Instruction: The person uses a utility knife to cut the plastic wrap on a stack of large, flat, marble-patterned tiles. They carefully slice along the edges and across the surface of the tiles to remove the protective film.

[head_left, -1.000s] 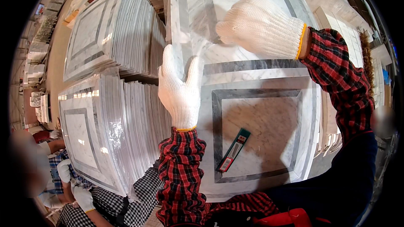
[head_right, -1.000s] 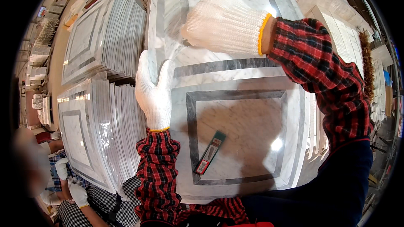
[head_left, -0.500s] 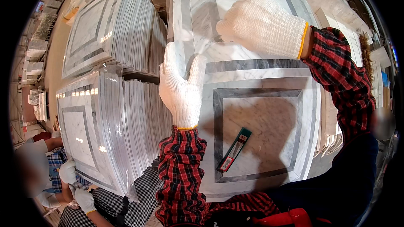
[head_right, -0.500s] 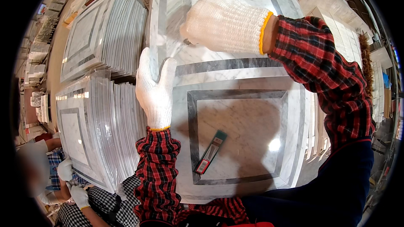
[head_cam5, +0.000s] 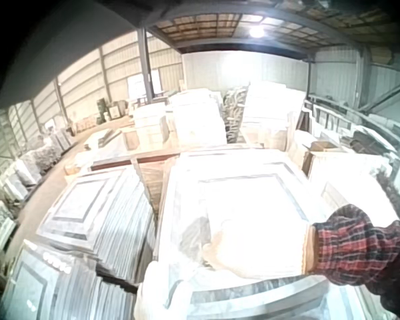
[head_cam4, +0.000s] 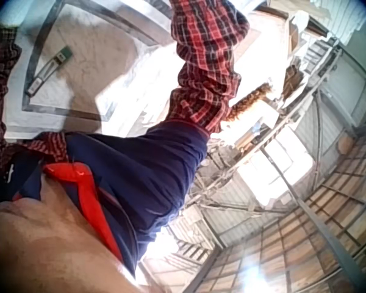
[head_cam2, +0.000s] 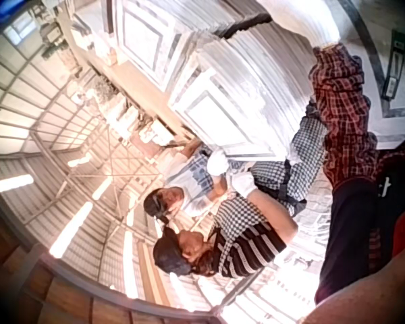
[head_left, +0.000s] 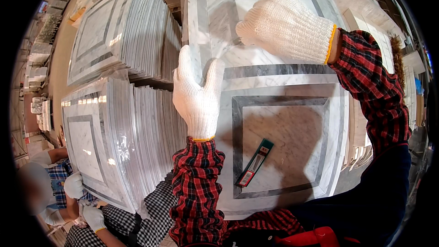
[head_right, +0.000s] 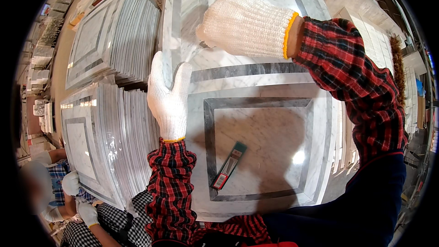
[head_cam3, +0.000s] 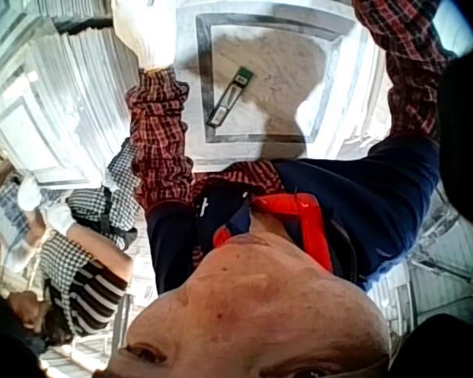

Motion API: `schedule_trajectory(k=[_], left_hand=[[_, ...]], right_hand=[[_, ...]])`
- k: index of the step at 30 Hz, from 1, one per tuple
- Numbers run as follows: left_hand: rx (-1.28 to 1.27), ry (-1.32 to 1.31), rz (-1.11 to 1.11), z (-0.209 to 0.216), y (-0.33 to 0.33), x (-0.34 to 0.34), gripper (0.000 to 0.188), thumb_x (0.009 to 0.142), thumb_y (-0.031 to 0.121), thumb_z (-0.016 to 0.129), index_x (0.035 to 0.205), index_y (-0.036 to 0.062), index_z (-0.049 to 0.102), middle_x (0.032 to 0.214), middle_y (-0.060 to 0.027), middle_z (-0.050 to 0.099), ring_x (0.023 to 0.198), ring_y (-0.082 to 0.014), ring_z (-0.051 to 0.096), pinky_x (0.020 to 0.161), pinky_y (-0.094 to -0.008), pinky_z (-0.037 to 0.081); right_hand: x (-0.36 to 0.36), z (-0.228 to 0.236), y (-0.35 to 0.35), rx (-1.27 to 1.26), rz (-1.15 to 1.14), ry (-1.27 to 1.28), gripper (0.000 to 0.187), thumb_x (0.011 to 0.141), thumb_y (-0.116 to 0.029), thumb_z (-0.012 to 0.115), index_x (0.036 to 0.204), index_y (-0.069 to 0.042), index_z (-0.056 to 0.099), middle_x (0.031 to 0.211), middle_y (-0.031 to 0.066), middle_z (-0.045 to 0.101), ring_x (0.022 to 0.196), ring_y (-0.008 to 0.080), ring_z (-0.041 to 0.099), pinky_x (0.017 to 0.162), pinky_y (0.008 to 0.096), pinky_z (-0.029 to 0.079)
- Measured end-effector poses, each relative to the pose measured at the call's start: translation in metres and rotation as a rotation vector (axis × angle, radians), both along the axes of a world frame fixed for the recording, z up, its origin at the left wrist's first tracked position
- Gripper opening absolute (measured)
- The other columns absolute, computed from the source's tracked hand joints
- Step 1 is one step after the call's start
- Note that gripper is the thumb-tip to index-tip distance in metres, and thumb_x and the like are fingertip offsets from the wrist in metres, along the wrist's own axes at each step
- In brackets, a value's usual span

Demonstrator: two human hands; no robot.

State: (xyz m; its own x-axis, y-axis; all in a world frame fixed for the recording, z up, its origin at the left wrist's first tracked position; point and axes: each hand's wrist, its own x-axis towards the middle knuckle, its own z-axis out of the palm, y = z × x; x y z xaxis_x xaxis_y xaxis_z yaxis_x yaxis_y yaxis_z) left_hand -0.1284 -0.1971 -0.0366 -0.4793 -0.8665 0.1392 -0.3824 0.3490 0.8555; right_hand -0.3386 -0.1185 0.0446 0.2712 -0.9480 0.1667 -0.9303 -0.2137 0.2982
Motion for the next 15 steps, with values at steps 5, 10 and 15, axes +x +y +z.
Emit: schedule_trajectory(k=[5,10,15], left_hand=[[-0.039,0.008,0.002,-0.0040,0.0000,-0.0007,0.067,0.095,0.024,0.079,0.147,-0.0080,0.050,0.145,-0.0244,0.059,0.134,-0.0292,0.058,0.112,-0.0370,0.043],[-0.020,-0.026,0.004,0.0005,-0.0001,0.0003,0.068,0.095,0.024,0.079,0.147,-0.0088,0.050,0.146,-0.0252,0.058,0.135,-0.0302,0.057,0.113,-0.0376,0.043],[0.006,0.012,-0.002,-0.0001,0.0006,-0.0007,0.067,0.095,0.024,0.079,0.146,-0.0086,0.050,0.145,-0.0248,0.058,0.135,-0.0304,0.057,0.113,-0.0375,0.043]], right_hand=[[-0.0032,-0.0020,0.0019,0.005,0.018,-0.013,0.007,0.086,-0.013,0.070,0.087,-0.007,0.069,0.083,0.0117,0.071,0.083,0.0306,0.072,0.078,0.0437,0.057],[-0.0010,-0.0028,0.0001,0.003,0.013,-0.005,0.006,0.086,-0.013,0.071,0.086,-0.007,0.069,0.083,0.0118,0.071,0.082,0.0300,0.073,0.078,0.0434,0.057],[0.0038,0.0013,-0.0021,0.119,-0.091,0.016,0.007,0.087,-0.014,0.070,0.087,-0.007,0.068,0.083,0.0122,0.071,0.083,0.0300,0.073,0.083,0.0445,0.056]])
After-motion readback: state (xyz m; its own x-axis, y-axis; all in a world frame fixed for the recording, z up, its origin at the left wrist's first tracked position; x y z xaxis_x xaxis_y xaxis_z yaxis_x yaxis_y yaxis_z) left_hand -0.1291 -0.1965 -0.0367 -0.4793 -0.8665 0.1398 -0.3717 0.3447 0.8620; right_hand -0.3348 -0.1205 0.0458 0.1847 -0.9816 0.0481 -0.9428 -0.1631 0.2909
